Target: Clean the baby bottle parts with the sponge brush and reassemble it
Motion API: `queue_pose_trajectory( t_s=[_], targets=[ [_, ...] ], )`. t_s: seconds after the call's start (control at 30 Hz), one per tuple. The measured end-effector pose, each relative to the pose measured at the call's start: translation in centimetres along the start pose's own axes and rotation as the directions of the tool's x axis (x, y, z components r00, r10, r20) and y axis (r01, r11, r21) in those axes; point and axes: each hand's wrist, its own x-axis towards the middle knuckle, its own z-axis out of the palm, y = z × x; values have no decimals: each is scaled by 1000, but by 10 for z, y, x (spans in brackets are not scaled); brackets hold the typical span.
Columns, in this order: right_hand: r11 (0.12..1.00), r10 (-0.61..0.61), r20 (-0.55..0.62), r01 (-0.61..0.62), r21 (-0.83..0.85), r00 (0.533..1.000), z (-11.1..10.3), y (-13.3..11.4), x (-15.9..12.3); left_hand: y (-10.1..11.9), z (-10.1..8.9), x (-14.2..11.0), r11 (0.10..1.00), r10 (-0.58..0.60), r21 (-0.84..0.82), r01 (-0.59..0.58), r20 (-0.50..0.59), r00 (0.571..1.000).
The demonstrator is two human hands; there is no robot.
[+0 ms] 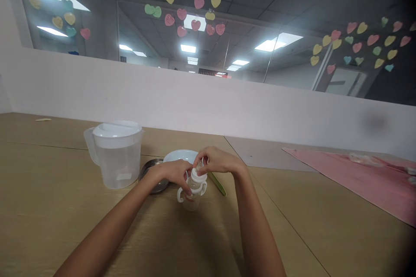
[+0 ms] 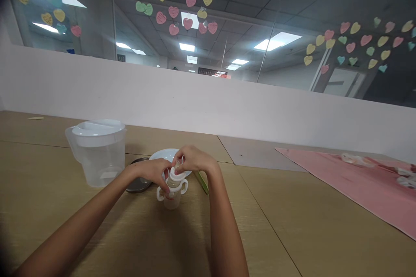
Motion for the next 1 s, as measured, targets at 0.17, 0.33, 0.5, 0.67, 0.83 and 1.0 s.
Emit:
queue_pose_trajectory(
  t_s=[0.17,0.33,0.5,0.67,0.83,1.0],
  targets=[
    [998,59,58,-57,-34,997,5,-2,3,3,-1,-2,999,-46,-27,46,5,999],
    [994,97,92,-91,-62,991,17,-5,13,2,-1,-2,999,-29,-20,29,14,999],
    [984,165,133,-154,-88,977,20,-13,13,0,-1,-1,998,-56,-3,56,32,998],
    [969,245,109,-240,-61,963,17,-20,9,1,-2,-2,997,-64,-48,67,53,997],
    [938,317,49,-306,-160,947,21,-22,12,1,-1,-1,998,-22,-49,24,31,999],
    [917,346,-13,-340,-210,938,23,-29,12,1,-1,-2,998,-37,-47,39,40,999]
  ],
)
